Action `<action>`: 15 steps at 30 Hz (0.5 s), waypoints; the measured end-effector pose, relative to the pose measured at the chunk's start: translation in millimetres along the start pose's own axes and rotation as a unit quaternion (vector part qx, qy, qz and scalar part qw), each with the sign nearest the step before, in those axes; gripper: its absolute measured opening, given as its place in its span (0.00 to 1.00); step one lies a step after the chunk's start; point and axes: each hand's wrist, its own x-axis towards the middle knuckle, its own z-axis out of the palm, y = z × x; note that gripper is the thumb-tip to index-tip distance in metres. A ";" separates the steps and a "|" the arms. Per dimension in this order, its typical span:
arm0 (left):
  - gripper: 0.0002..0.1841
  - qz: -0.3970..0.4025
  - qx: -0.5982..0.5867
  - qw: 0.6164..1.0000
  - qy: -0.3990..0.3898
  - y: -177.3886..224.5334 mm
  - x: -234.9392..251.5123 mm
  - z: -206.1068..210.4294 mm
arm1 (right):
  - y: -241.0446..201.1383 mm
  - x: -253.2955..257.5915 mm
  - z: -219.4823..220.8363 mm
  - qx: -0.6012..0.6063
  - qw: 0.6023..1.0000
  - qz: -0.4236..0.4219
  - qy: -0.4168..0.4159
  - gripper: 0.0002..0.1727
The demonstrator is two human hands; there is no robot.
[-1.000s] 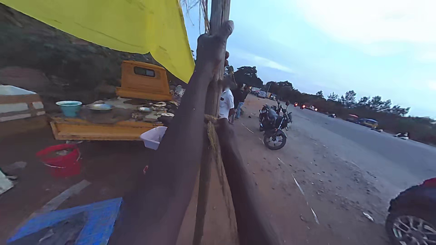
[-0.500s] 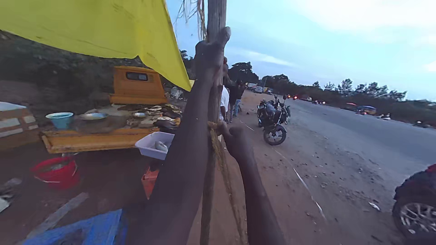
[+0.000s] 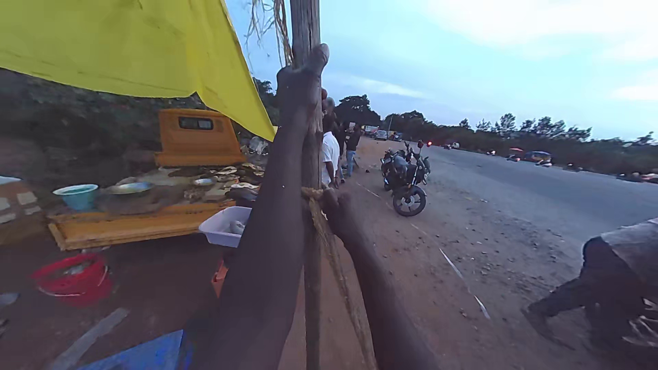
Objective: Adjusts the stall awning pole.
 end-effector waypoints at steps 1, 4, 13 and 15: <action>0.29 0.002 -0.004 1.000 0.006 -1.4 2.3 0.0 | 2.8 -5.6 7.6 0.049 0.998 -0.017 0.033 0.31; 0.34 0.012 -0.054 0.998 0.005 -13.2 3.4 5.0 | -1.0 -25.9 21.8 0.134 0.986 -0.008 0.101 0.31; 0.28 -0.025 -0.010 1.000 0.004 20.4 -31.5 -9.3 | -43.7 -14.8 -20.5 -0.177 0.981 0.032 -0.077 0.35; 0.27 -0.025 -0.019 0.999 0.003 20.4 -31.5 -7.0 | -35.9 -10.7 -17.1 -0.142 0.987 0.048 -0.057 0.38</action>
